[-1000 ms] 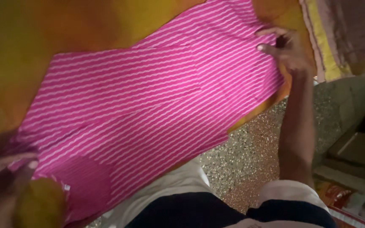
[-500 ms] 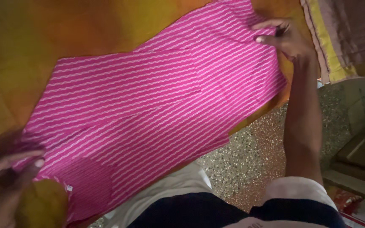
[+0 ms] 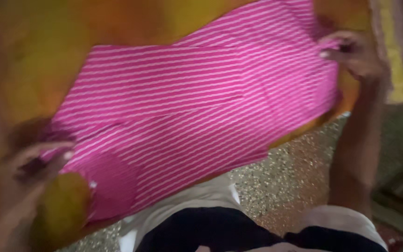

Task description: The person folds a pink striped shirt by laying it flat, folding the sleeves inward, and then folding the body of the shirt into a square, before picking up other items from a pile on the bed and placing them into a suitcase.

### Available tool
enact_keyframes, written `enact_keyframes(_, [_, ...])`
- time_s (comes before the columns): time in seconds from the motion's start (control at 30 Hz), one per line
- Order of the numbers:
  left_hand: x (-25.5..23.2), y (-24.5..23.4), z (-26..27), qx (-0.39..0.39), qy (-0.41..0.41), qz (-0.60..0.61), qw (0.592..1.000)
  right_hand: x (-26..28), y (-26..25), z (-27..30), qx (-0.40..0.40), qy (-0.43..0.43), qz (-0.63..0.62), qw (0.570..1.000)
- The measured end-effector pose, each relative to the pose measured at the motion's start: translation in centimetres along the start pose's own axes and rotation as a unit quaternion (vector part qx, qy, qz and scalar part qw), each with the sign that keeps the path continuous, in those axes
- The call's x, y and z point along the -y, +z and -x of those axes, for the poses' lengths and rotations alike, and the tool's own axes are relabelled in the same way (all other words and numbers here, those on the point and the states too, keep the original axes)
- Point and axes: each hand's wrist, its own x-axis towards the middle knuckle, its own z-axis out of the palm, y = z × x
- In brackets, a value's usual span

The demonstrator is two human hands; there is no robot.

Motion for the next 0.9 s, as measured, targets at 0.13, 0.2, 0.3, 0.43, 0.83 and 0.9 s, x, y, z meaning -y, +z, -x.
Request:
enact_keyframes(0.13, [-0.2,-0.3,-0.2,0.035,0.069,-0.015,0.997,1.5,0.4,0.4,-0.019,-0.013,0.026,0.999])
enact_keyframes(0.2, [-0.5,-0.2,0.0,0.039,0.088,0.019,0.995,2.0,0.6,0.8,-0.036,0.006,0.071,0.997])
enact_keyframes(0.3, [-1.4,-0.2,0.3,0.047,0.180,-0.004,0.983,1.5,1.1,0.8,-0.070,0.049,0.167,0.982])
enact_keyframes(0.43, [-3.5,0.3,1.2,0.003,0.164,-0.011,0.986,-0.8,0.9,-0.2,-0.044,-0.086,0.055,0.994])
enact_keyframes(0.83, [-6.1,1.3,4.3,-0.188,0.248,-0.268,0.912,-6.9,-1.3,3.4,-0.094,0.048,0.026,0.994])
enact_keyframes(0.9, [-6.6,1.4,4.4,-0.223,0.278,-0.279,0.892,-6.9,-1.4,4.4,-0.119,0.047,0.050,0.991])
